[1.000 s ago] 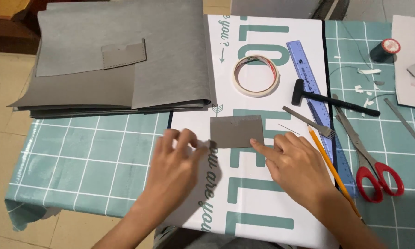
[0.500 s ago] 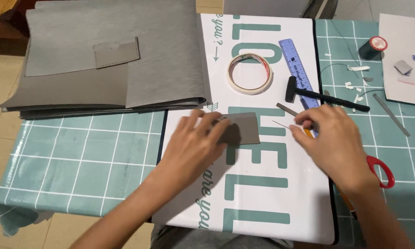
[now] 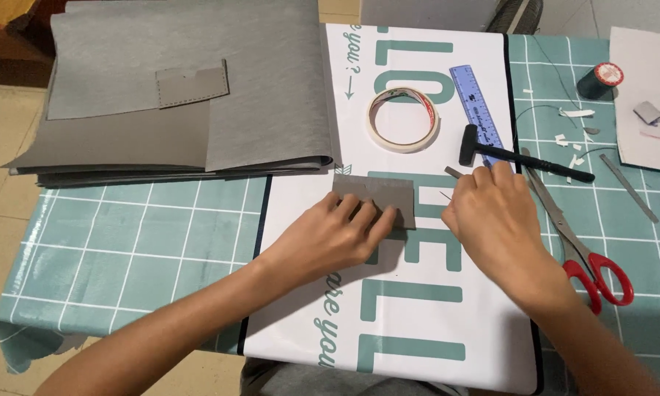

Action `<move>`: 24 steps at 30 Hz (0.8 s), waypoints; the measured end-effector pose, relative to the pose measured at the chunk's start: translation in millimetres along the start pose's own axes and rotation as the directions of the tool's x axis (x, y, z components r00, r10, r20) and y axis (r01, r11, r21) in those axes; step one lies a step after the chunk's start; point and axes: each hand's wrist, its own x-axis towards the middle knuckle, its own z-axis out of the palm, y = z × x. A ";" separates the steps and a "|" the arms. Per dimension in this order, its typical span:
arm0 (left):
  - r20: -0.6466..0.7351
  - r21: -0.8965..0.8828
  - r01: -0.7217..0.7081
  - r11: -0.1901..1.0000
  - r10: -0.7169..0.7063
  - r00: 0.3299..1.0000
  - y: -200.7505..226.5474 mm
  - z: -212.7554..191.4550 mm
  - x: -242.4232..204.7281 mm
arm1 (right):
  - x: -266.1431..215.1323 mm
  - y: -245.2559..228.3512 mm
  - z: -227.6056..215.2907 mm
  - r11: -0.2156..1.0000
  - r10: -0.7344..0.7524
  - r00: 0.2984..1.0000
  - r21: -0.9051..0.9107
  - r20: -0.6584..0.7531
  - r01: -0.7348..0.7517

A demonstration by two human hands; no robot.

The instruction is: Punching stitching holes into a leather piece using a pronged punch tool and a hammer.

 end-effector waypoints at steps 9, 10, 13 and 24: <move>-0.263 -0.520 0.164 0.838 -0.340 0.903 -26.7 -12.2 16.2 | -5.6 -0.5 -51.2 0.719 0.296 0.937 0.603 0.184 -0.345; -0.146 -0.737 0.232 0.634 -0.485 0.863 -29.1 -21.9 20.1 | -7.7 1.6 -55.5 0.599 0.337 0.930 0.729 0.145 -0.331; 0.140 -0.952 0.272 0.140 -0.591 0.794 -33.2 -38.2 24.7 | -10.2 10.2 -60.4 0.415 0.377 0.925 0.884 0.048 -0.215; 0.326 -0.942 0.244 -0.230 -0.462 0.825 -25.4 -18.6 19.9 | -9.0 5.4 -48.6 -0.056 0.291 0.921 0.966 0.258 -0.253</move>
